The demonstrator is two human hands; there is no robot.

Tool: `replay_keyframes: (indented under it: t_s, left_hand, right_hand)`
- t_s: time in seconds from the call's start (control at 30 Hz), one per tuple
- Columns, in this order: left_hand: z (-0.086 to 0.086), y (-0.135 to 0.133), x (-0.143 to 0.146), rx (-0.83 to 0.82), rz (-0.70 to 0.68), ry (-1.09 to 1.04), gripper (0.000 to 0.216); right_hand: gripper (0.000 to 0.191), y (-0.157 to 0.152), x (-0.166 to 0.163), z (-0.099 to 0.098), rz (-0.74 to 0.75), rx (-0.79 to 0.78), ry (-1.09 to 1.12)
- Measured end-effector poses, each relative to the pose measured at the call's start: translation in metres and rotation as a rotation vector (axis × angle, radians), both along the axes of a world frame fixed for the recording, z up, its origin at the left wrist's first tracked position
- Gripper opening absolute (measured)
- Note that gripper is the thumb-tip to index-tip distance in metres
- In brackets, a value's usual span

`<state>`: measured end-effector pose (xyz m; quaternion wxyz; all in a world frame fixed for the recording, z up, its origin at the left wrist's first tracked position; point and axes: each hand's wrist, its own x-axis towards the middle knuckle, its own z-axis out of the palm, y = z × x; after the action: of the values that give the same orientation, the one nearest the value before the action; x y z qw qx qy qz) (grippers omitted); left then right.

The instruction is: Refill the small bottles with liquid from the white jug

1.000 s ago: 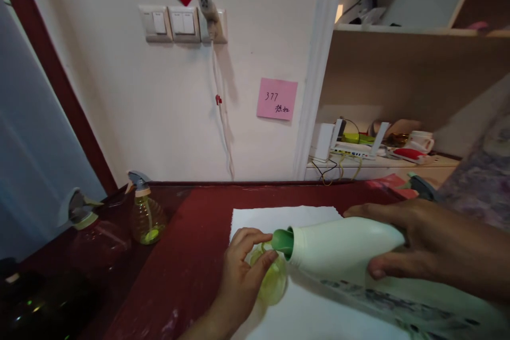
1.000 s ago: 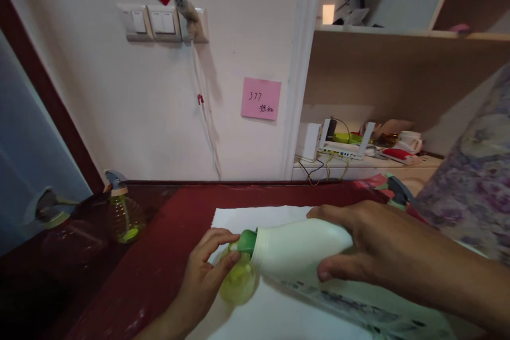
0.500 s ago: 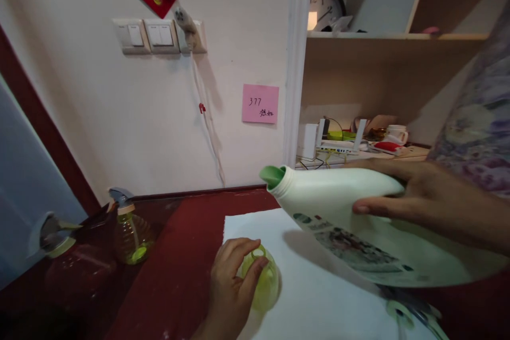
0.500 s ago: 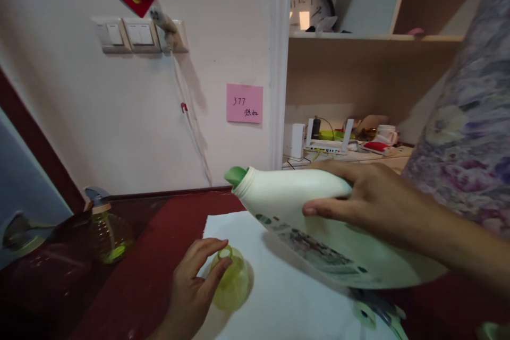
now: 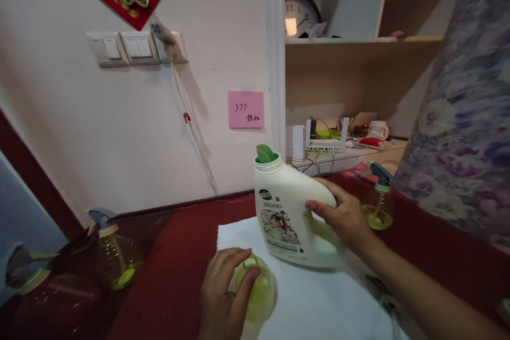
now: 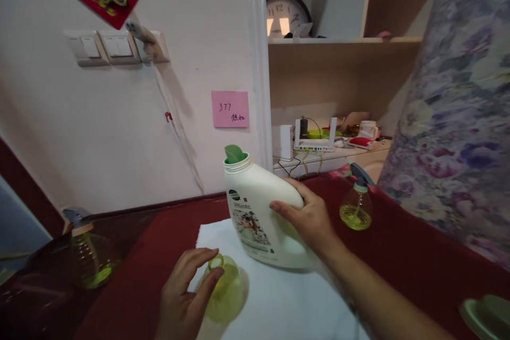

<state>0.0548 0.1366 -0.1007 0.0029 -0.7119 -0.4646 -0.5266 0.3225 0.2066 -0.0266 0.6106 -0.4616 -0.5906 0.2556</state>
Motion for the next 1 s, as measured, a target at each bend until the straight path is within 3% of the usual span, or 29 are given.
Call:
replay_keyframes:
  t_s: [0.23, 0.43, 0.67, 0.87, 1.0]
  left_hand:
    - [-0.003, 0.002, -0.003, -0.006, -0.019, 0.003, 0.018]
    - [-0.006, 0.005, -0.006, -0.006, -0.041, 0.035, 0.02]
    - [-0.008, 0.008, -0.007, 0.028, 0.001, 0.037, 0.019]
    - [-0.007, 0.007, -0.003, -0.119, 0.07, -0.087, 0.028]
    - [-0.008, 0.005, 0.002, -0.269, 0.139, -0.264, 0.049]
  right_hand:
    - [0.063, 0.008, -0.011, -0.047, 0.04, -0.005, 0.164]
    - [0.06, 0.01, -0.001, -0.042, 0.099, -0.028, 0.028]
    - [0.04, -0.021, 0.059, -0.025, 0.057, -0.04, -0.29]
    - [0.025, -0.077, 0.122, -0.04, 0.131, -0.265, -0.555]
    - [0.042, -0.097, 0.139, -0.057, 0.192, -0.378, -0.667]
